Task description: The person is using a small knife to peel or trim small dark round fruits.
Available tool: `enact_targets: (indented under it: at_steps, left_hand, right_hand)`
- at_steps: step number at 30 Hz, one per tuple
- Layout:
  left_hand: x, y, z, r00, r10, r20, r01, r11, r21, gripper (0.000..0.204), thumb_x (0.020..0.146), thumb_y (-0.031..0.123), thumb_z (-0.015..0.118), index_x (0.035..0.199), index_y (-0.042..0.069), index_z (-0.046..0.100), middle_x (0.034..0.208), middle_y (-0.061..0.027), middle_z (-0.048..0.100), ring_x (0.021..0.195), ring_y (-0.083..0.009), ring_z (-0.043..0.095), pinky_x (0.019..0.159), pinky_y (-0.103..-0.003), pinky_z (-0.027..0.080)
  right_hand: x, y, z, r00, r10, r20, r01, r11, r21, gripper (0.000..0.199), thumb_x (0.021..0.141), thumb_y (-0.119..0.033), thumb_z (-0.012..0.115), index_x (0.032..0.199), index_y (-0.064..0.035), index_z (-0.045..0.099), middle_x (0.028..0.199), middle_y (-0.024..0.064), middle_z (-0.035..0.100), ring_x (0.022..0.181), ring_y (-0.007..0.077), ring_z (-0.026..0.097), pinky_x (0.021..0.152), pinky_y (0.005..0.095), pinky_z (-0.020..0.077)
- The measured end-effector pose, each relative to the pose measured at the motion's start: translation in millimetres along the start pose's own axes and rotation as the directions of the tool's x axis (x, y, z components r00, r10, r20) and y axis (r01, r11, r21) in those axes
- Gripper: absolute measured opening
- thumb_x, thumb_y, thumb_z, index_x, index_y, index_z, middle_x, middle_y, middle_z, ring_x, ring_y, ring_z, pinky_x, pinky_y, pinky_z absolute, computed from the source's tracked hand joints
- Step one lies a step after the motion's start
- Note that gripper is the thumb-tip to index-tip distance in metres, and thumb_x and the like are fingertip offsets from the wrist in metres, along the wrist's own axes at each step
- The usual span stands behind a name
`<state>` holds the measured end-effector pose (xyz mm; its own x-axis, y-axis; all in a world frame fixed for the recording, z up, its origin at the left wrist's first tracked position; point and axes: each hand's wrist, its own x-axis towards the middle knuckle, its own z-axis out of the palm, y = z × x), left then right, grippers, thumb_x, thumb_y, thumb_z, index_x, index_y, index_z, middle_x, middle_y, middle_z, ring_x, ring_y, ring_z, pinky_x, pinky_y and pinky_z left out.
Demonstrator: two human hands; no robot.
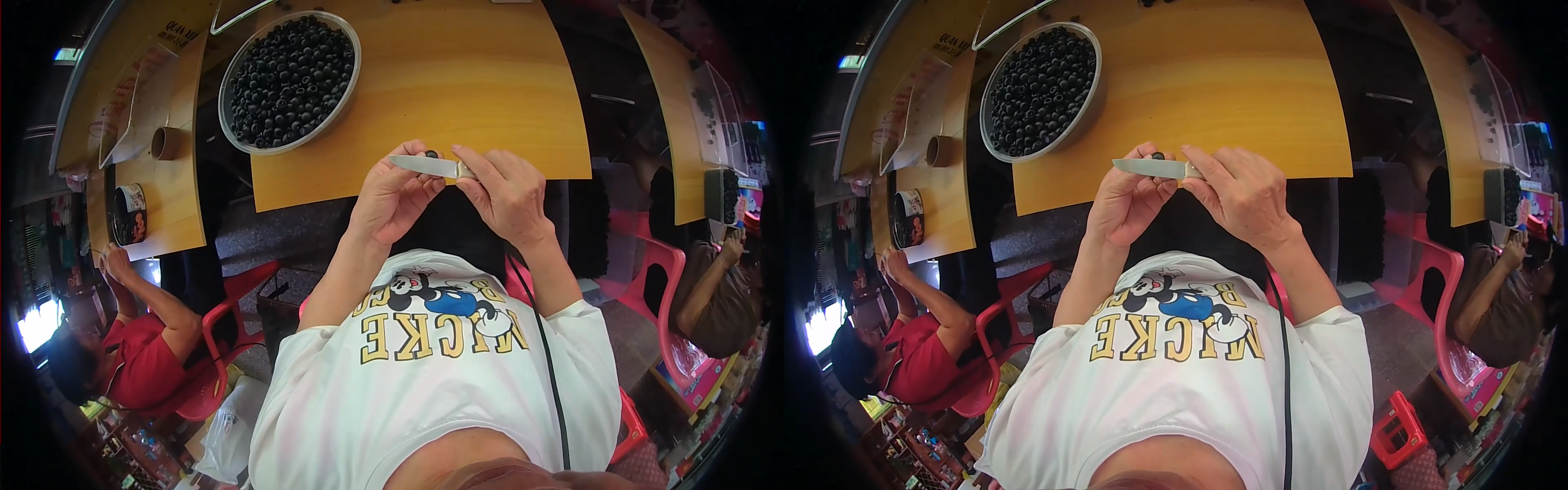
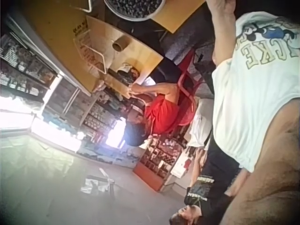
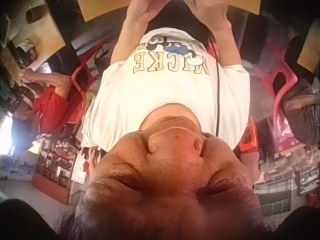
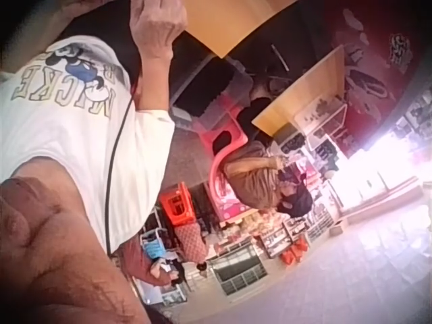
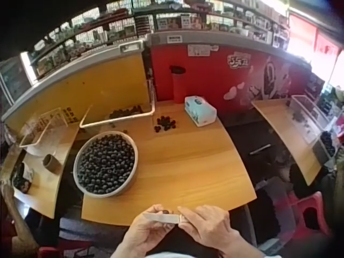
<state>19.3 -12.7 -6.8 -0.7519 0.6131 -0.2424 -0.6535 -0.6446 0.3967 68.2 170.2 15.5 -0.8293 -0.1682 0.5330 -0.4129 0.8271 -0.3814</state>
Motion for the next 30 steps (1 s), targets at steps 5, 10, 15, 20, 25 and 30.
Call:
enact_targets:
  at_steps: [5, 10, 15, 20, 25, 30]
  left_hand:
    - [1.1, -0.1, 0.1, 1.0, -0.006, 0.02, 0.005, 0.999, 0.044, 0.018, 0.086, 0.013, 0.067, 0.097, 0.006, 0.055, 0.092, -0.0049, 0.061, 0.086, -0.0156, 0.061, 0.082, -0.029, 0.051]
    - [1.1, -0.5, -1.5, 1.0, -0.003, 0.021, 0.001, 0.995, 0.104, 0.012, 0.087, 0.007, 0.065, 0.094, 0.006, 0.054, 0.092, -0.0061, 0.062, 0.084, -0.0167, 0.061, 0.08, -0.03, 0.051]
    - [-4.7, 0.7, -0.5, 0.997, -0.069, -0.024, 0.071, 0.995, 0.066, 0.01, 0.088, 0.003, 0.061, 0.095, 0.006, 0.055, 0.092, -0.009, 0.062, 0.081, -0.0175, 0.06, 0.079, -0.029, 0.05]
    - [-7.8, 0.4, -4.4, 1.0, -0.03, -0.003, 0.03, 1.0, 0.009, 0.02, 0.091, 0.008, 0.059, 0.109, 0.0, 0.057, 0.096, -0.0087, 0.055, 0.081, -0.0147, 0.052, 0.076, -0.028, 0.047]
    - [-14.8, 12.4, 2.0, 0.988, -0.127, 0.082, 0.124, 0.991, 0.043, 0.023, 0.091, 0.009, 0.059, 0.111, -0.002, 0.057, 0.097, -0.0087, 0.056, 0.082, -0.0148, 0.054, 0.074, -0.027, 0.048]
    - [-17.4, 64.7, 5.9, 0.991, 0.014, 0.132, -0.049, 0.962, 0.268, 0.017, 0.089, 0.002, 0.057, 0.106, -0.002, 0.059, 0.094, -0.0095, 0.06, 0.073, -0.0143, 0.06, 0.071, -0.027, 0.052]
  right_hand:
    - [-1.4, -0.9, -0.4, 1.0, 0.005, -0.001, -0.005, 1.0, 0.027, 0.029, 0.087, -0.028, 0.062, 0.108, -0.0078, 0.066, 0.067, 0.0071, 0.055, 0.057, 0.0237, 0.055, 0.052, 0.0343, 0.0428]
    - [-4.2, -2.3, -0.2, 1.0, 0.003, 0.017, -0.003, 0.999, 0.041, 0.028, 0.088, -0.027, 0.062, 0.107, -0.0074, 0.067, 0.067, 0.0072, 0.055, 0.056, 0.0238, 0.054, 0.051, 0.0347, 0.0421]
    - [-10.9, 28.3, 6.6, 0.995, 0.096, -0.007, -0.096, 0.99, -0.1, 0.022, 0.091, -0.021, 0.058, 0.106, -0.0064, 0.067, 0.075, 0.0109, 0.062, 0.063, 0.0278, 0.059, 0.055, 0.0362, 0.0451]
    - [-15.2, 44.9, 3.3, 0.967, 0.209, -0.147, -0.207, 0.978, 0.028, 0.023, 0.094, -0.019, 0.055, 0.107, -0.0032, 0.066, 0.081, 0.0145, 0.062, 0.071, 0.0309, 0.061, 0.062, 0.0353, 0.047]
    - [-18.1, 36.7, 17.5, 0.96, 0.258, -0.106, -0.252, 0.965, 0.066, 0.023, 0.094, -0.016, 0.054, 0.108, -0.0008, 0.064, 0.079, 0.0147, 0.06, 0.069, 0.0291, 0.06, 0.061, 0.0334, 0.0459]
    - [-31.8, 40.1, 16.9, 0.917, 0.384, -0.108, -0.363, 0.916, 0.17, 0.025, 0.097, -0.015, 0.051, 0.11, 0.0013, 0.063, 0.088, 0.0158, 0.065, 0.077, 0.0258, 0.063, 0.068, 0.0309, 0.0471]
